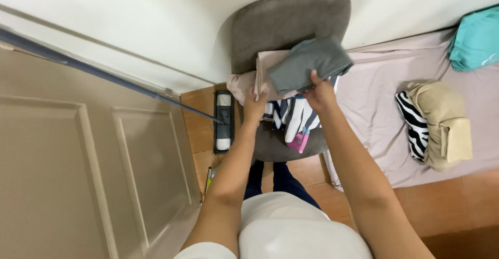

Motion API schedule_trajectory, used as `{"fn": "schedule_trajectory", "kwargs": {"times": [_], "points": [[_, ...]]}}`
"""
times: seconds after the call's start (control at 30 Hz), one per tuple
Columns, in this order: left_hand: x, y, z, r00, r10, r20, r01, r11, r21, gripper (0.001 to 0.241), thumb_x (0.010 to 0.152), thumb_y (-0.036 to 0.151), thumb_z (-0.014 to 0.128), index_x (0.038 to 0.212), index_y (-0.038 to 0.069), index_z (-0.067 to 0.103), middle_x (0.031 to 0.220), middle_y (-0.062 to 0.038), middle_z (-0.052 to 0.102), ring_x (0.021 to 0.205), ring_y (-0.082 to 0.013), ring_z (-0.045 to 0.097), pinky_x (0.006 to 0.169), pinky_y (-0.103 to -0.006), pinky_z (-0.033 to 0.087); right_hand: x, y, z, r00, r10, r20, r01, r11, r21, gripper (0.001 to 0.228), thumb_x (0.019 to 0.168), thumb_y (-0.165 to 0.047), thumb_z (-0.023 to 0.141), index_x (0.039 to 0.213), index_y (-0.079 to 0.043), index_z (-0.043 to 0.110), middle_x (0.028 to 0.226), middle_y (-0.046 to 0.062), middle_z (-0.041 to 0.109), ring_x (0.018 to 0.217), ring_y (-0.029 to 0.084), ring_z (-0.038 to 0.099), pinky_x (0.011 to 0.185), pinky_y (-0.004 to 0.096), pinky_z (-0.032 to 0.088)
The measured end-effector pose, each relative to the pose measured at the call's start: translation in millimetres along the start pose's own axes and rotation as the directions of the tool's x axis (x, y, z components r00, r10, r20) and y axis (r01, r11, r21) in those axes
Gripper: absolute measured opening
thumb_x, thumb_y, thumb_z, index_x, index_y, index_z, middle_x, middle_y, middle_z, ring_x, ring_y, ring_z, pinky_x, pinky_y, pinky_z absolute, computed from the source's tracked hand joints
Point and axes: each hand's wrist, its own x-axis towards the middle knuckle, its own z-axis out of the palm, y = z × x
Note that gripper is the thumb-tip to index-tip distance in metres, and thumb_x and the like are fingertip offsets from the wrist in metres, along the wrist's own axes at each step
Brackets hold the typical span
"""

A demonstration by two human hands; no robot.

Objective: The person puts a blue and white patterned pillowcase onto a pillow. They insert the pillow into the case, pull the fabric over the corners, and smooth the surface to fit it properly.

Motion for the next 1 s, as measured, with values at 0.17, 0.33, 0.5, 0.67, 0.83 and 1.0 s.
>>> {"fn": "schedule_trajectory", "kwargs": {"times": [0.17,0.33,0.5,0.67,0.83,1.0], "points": [[-28,54,40,0.840,0.541,0.028,-0.455,0.677,0.579,0.080,0.084,0.035,0.083,0.145,-0.001,0.046,0.153,-0.029,0.036,0.132,-0.0411,0.047,0.109,-0.0524,0.041,30,39,-50,0.960,0.240,-0.145,-0.279,0.876,-0.393,0.055,0.102,-0.036,0.056,0.150,-0.015,0.039,0.140,0.011,0.056,0.117,0.034,0.061,0.098,0.056,0.049],[-9,35,86,0.568,0.515,0.642,-0.762,0.034,0.647,0.069,0.098,0.015,0.072,0.159,0.036,0.046,0.176,0.002,0.029,0.160,-0.0230,0.033,0.134,-0.0426,0.032,45,68,-127,0.953,0.293,-0.070,-0.285,0.799,-0.530,0.058,0.103,-0.030,0.063,0.148,0.004,0.049,0.132,0.015,0.063,0.106,0.025,0.067,0.092,0.045,0.058],[6,77,107,0.741,-0.021,0.672,-0.670,0.051,0.740,0.088,0.085,0.014,0.075,0.157,0.039,0.033,0.172,-0.003,0.005,0.158,-0.0310,0.003,0.121,-0.0696,0.010,29,49,-116,0.915,0.077,-0.395,-0.274,0.839,-0.471,0.070,0.090,-0.011,0.075,0.146,-0.005,0.035,0.121,0.007,0.060,0.099,0.020,0.066,0.080,0.038,0.054],[26,61,108,0.802,0.077,0.592,-0.597,0.085,0.798,0.096,0.083,0.016,0.079,0.156,0.053,0.027,0.173,-0.005,0.001,0.158,-0.0388,0.000,0.117,-0.0766,0.012,41,47,-96,0.926,0.143,-0.349,-0.293,0.855,-0.428,0.062,0.093,-0.017,0.071,0.146,-0.007,0.041,0.108,0.007,0.067,0.084,0.018,0.065,0.072,0.033,0.053],[25,78,110,0.849,-0.031,0.527,-0.523,0.097,0.847,0.096,0.083,0.022,0.078,0.152,0.058,0.022,0.171,-0.006,-0.003,0.156,-0.0483,-0.003,0.115,-0.0807,0.016,87,96,-150,0.964,0.023,-0.264,-0.174,0.805,-0.566,0.033,0.098,-0.017,0.070,0.124,0.003,0.063,0.091,0.010,0.068,0.070,0.016,0.063,0.064,0.031,0.054],[36,76,97,0.847,0.080,0.526,-0.532,0.150,0.833,0.091,0.089,-0.003,0.059,0.155,0.054,0.031,0.172,-0.010,0.014,0.141,-0.0502,0.040,0.100,-0.0585,0.051,31,56,-76,0.975,-0.215,-0.049,0.120,0.706,-0.698,0.020,0.101,-0.018,0.066,0.109,0.001,0.066,0.091,0.009,0.068,0.075,0.015,0.066,0.066,0.033,0.055]]}}
